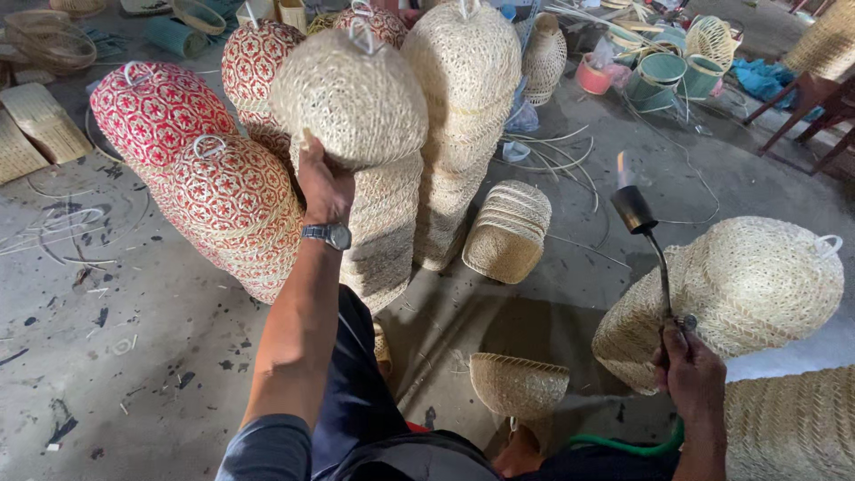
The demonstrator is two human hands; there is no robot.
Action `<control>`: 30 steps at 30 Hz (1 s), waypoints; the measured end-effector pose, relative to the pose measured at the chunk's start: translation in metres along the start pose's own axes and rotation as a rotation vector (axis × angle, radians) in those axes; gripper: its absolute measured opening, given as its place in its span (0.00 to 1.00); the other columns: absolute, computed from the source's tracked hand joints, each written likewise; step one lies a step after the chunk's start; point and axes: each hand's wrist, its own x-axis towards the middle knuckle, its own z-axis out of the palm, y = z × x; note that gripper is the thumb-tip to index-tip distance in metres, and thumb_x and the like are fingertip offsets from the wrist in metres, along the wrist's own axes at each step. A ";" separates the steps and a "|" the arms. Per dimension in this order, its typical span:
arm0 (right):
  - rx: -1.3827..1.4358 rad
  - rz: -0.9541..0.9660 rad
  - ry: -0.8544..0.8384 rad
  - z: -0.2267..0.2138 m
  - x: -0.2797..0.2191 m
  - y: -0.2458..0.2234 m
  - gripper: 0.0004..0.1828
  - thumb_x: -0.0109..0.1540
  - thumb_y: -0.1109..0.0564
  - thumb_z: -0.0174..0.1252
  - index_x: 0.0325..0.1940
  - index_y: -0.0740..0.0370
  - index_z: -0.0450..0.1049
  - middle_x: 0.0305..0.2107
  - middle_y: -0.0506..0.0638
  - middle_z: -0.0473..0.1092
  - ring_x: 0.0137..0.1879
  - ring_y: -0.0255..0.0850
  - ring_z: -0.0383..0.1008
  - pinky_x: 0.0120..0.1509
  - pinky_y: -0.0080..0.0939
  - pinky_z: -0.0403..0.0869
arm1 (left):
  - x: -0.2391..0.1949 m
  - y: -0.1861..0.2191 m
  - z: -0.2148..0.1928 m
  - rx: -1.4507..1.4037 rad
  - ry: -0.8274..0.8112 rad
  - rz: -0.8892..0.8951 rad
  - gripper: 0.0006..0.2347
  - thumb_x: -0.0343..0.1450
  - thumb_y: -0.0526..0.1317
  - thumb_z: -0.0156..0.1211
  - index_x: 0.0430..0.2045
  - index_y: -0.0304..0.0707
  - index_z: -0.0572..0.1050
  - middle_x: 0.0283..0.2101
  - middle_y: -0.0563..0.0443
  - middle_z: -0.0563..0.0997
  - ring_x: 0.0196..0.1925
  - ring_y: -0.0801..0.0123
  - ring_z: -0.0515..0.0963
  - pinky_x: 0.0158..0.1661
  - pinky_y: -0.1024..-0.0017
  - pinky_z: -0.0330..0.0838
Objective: The person singes the surface of woven baskets using a hand-held blowtorch, rotating the baskets by hand to cover all sides and removing them from a stack.
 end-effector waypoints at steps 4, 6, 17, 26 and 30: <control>0.017 -0.025 0.020 -0.001 0.005 0.000 0.28 0.73 0.40 0.51 0.33 0.69 0.72 0.17 0.53 0.66 0.20 0.40 0.64 0.25 0.46 0.63 | 0.044 -0.020 -0.056 0.094 -0.003 0.127 0.17 0.81 0.44 0.59 0.54 0.34 0.60 0.46 0.45 0.67 0.47 0.59 0.70 0.52 0.59 0.69; 0.046 -0.037 0.020 0.000 0.007 0.002 0.28 0.72 0.41 0.51 0.33 0.69 0.71 0.17 0.52 0.66 0.20 0.39 0.64 0.24 0.46 0.62 | 0.057 -0.030 -0.068 0.219 -0.022 0.294 0.22 0.83 0.46 0.61 0.59 0.32 0.55 0.56 0.39 0.65 0.57 0.53 0.70 0.61 0.54 0.67; 0.158 -0.031 -0.001 0.006 0.039 0.018 0.27 0.73 0.40 0.49 0.32 0.65 0.69 0.17 0.48 0.64 0.19 0.37 0.62 0.24 0.42 0.61 | 0.013 0.018 0.050 1.935 -0.154 0.806 0.50 0.68 0.76 0.59 0.79 0.51 0.44 0.78 0.31 0.49 0.81 0.38 0.47 0.74 0.33 0.46; 0.199 0.017 -0.009 0.018 0.050 0.009 0.22 0.73 0.43 0.52 0.34 0.63 0.72 0.17 0.50 0.64 0.20 0.37 0.61 0.24 0.43 0.61 | 0.025 0.028 0.111 2.498 -0.498 0.398 0.62 0.49 0.81 0.60 0.77 0.62 0.36 0.80 0.34 0.37 0.79 0.31 0.37 0.68 0.24 0.38; 0.240 0.050 0.017 0.026 0.058 0.010 0.20 0.73 0.43 0.52 0.37 0.60 0.70 0.19 0.47 0.64 0.20 0.35 0.62 0.23 0.41 0.61 | 0.014 0.026 0.083 2.489 -0.395 0.475 0.61 0.53 0.83 0.56 0.77 0.55 0.37 0.78 0.28 0.38 0.78 0.31 0.38 0.67 0.24 0.38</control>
